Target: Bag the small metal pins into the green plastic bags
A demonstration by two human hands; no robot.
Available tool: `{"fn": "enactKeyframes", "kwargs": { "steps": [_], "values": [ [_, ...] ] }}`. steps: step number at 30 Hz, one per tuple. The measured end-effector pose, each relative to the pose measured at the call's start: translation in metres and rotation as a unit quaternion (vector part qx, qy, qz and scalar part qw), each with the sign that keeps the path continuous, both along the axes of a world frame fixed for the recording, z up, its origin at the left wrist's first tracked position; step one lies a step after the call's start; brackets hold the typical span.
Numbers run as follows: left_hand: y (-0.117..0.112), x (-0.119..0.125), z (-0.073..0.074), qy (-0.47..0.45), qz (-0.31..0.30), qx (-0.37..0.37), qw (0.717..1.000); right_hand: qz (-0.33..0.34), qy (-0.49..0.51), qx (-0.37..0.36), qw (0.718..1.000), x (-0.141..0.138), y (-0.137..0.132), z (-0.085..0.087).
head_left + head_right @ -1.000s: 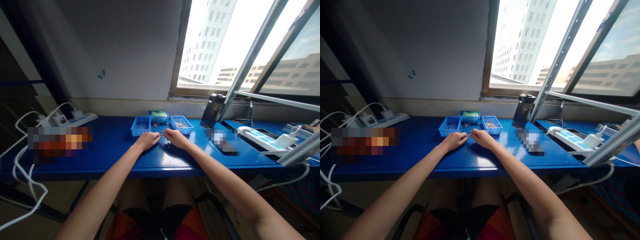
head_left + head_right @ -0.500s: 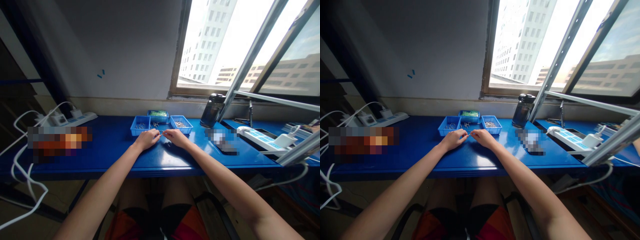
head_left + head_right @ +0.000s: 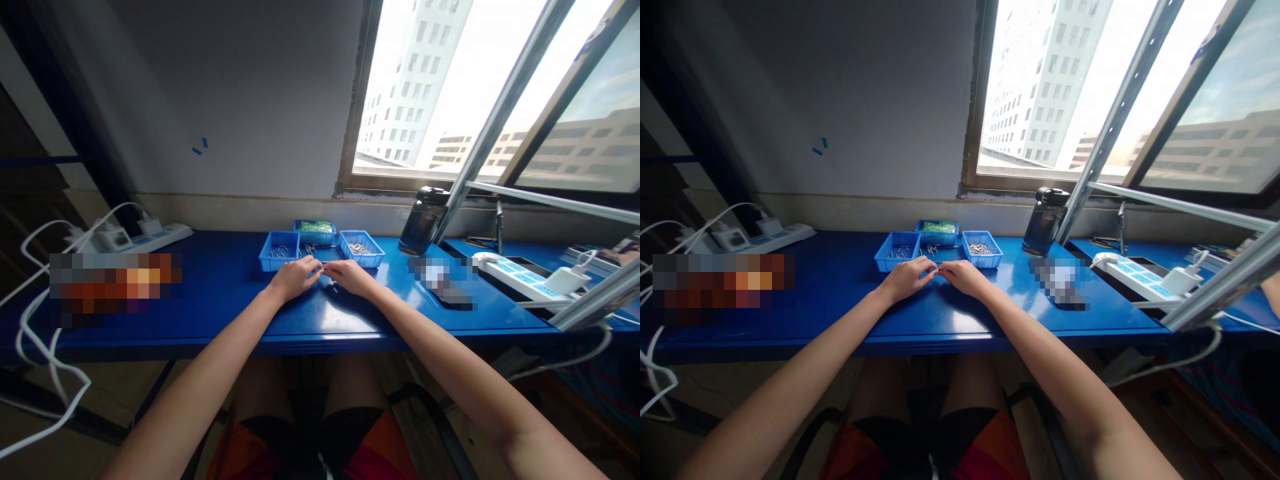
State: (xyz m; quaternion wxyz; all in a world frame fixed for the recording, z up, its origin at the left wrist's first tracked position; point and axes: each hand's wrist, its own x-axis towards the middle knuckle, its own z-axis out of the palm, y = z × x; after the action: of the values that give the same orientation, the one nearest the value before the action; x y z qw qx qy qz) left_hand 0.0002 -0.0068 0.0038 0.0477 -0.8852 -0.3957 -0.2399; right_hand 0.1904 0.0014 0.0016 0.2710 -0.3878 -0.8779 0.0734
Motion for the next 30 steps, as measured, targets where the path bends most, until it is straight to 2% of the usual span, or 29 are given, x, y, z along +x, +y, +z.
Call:
{"fn": "enactKeyframes", "kwargs": {
  "steps": [5, 10, 15, 19, 30],
  "values": [
    [-0.0037, 0.0028, 0.0, 0.008, -0.007, 0.013, 1.0, 0.021, -0.012, -0.008, 1.0, -0.0009, -0.0011, 0.0002],
    [-0.0061, 0.0041, 0.0022, -0.012, -0.017, 0.013, 1.0, 0.002, -0.009, -0.032, 0.999, -0.0014, -0.0036, 0.002],
    [-0.0064, 0.0034, 0.0032, 0.002, 0.01, 0.008, 1.0, -0.012, 0.009, -0.054, 0.998, -0.0005, -0.0045, 0.0024],
    [-0.0057, 0.0026, 0.0038, 0.005, 0.017, 0.006, 1.0, 0.008, 0.05, -0.069, 0.996, 0.0006, -0.0057, 0.0053],
    [-0.0016, 0.0011, 0.0011, 0.006, 0.015, -0.004, 1.0, 0.016, 0.023, -0.047, 0.999, 0.0016, -0.0059, 0.0046]
  ]
}}
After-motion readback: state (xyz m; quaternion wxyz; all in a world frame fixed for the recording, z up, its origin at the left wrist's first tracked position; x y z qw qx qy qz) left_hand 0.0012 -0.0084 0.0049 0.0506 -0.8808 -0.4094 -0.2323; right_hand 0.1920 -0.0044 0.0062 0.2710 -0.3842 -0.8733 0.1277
